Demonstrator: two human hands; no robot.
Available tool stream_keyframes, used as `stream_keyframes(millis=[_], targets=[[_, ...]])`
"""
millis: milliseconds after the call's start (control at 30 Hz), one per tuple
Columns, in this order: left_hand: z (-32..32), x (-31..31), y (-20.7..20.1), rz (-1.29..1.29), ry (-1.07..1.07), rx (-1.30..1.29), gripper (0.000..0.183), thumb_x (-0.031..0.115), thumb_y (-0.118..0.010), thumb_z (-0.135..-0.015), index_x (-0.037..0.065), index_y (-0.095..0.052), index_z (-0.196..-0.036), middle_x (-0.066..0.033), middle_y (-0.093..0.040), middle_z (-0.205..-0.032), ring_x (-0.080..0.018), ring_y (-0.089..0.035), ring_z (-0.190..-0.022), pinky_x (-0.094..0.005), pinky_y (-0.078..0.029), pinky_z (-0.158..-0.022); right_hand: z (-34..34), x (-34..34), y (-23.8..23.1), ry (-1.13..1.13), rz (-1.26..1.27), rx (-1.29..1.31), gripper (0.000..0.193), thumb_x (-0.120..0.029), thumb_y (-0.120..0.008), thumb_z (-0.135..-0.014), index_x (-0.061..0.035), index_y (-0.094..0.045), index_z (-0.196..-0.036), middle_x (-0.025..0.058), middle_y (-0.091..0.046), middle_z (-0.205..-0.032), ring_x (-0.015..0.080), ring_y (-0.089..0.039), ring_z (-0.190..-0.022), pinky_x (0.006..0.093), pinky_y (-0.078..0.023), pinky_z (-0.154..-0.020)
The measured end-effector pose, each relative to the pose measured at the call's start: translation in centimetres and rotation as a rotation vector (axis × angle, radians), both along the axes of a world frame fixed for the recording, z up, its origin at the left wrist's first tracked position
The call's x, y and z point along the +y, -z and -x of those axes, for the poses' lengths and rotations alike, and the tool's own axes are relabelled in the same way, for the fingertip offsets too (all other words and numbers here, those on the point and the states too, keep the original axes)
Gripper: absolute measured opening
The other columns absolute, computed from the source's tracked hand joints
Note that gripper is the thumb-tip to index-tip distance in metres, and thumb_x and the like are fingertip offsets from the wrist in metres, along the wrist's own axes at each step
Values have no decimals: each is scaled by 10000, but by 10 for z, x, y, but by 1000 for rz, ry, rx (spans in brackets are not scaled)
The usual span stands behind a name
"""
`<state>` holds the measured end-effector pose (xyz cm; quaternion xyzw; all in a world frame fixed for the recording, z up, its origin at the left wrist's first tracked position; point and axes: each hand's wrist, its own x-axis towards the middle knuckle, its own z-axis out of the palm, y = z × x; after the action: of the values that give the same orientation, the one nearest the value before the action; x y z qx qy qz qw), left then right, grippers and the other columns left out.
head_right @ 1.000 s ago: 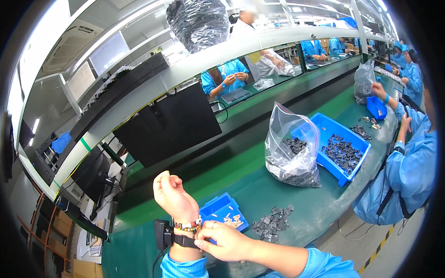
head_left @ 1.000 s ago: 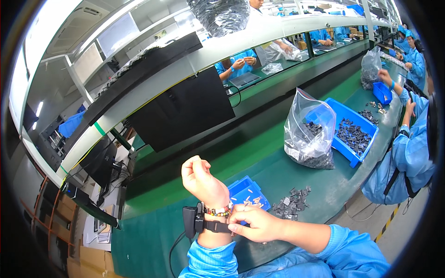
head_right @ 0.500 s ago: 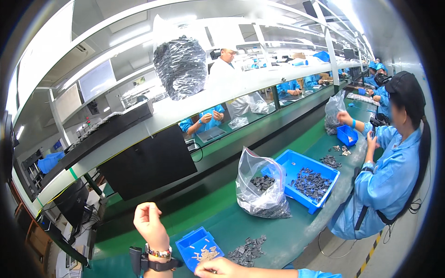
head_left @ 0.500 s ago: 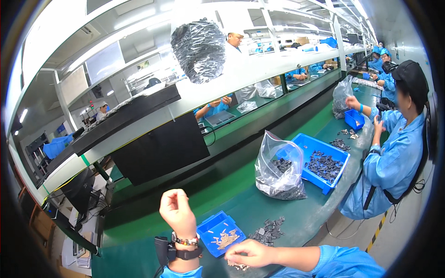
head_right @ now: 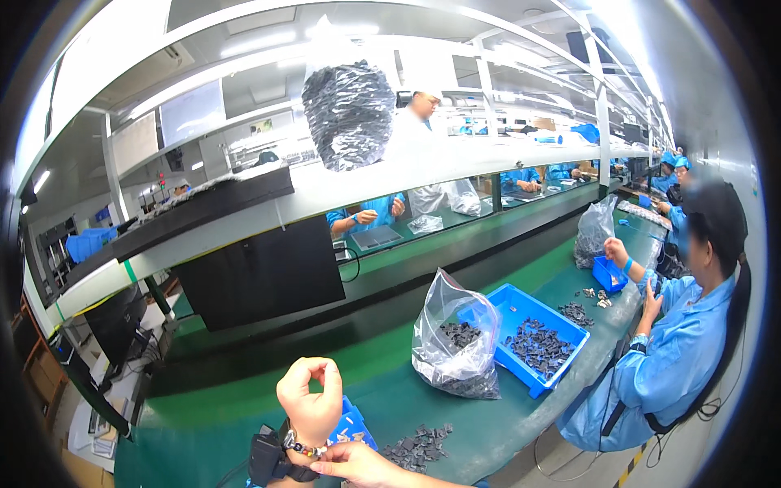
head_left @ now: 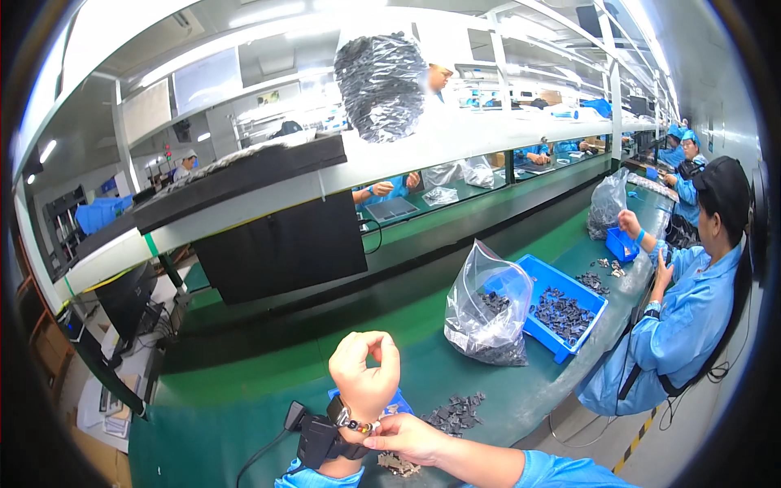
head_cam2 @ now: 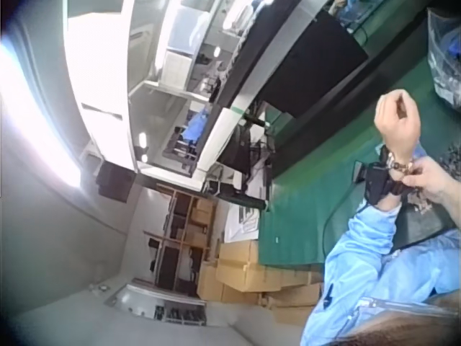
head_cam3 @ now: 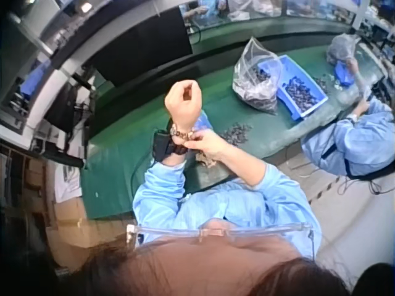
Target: Manually assemble small plastic and metal components at a factory workstation.
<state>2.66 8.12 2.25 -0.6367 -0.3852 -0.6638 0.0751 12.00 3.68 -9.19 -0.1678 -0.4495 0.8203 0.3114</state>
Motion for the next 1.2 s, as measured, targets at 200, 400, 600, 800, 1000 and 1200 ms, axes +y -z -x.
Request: stream_keyframes(millis=[200, 400, 600, 800, 1000, 1200], targets=[[-2, -10, 1, 41, 43, 24, 50, -52, -625, -745, -3, -615, -746, -50, -566, -622, -112, -535, -543, -232, -424, -518, -17, -6, -2, -72, 92, 179, 197, -133, -609, -907, -5, -607, -1058, 42, -617, -1024, 105, -558, -938, 281, -434, -852], [-9, -21, 3, 122, 122, 84, 52, -26, -651, -728, 19, -627, -736, -60, -567, -614, -149, -554, -535, -254, -427, -504, -37, -10, -16, -5, 1, 145, 162, -151, -578, -930, 0, -563, -987, 25, -571, -821, 108, -519, -720, 246, -416, -659], [-2, -17, 11, 218, 120, 25, 30, -20, -647, -751, 2, -630, -740, -56, -595, -629, -121, -574, -580, -243, -459, -555, -46, -5, -33, -87, -349, -374, 182, -166, -624, -899, -23, -562, -992, 26, -570, -790, 109, -543, -703, 246, -446, -621], [1, 18, 32, 523, 321, -504, 55, 46, -631, -831, 4, -641, -797, 3, -612, -686, -69, -560, -609, -217, -446, -556, -30, -28, -48, 662, -1403, -398, 363, -179, -769, -719, -47, -632, -1029, 79, -603, -930, 254, -593, -826, 344, -492, -752], [-11, 48, 52, 754, 324, -505, 61, 71, -628, -827, 17, -648, -807, 22, -598, -635, -59, -531, -543, -214, -423, -510, -15, -24, -55, 836, -1429, -561, 338, -195, -771, -700, -74, -641, -988, 65, -580, -937, 248, -568, -804, 361, -457, -718], [-30, 47, 67, 636, 73, 735, 143, 180, -612, -794, 54, -657, -841, -120, -647, -689, -266, -640, -656, -389, -507, -613, -26, -15, -89, 957, -1503, -527, 426, -232, -766, -705, -93, -628, -1084, 70, -549, -1147, 270, -534, -935, 381, -413, -827]])
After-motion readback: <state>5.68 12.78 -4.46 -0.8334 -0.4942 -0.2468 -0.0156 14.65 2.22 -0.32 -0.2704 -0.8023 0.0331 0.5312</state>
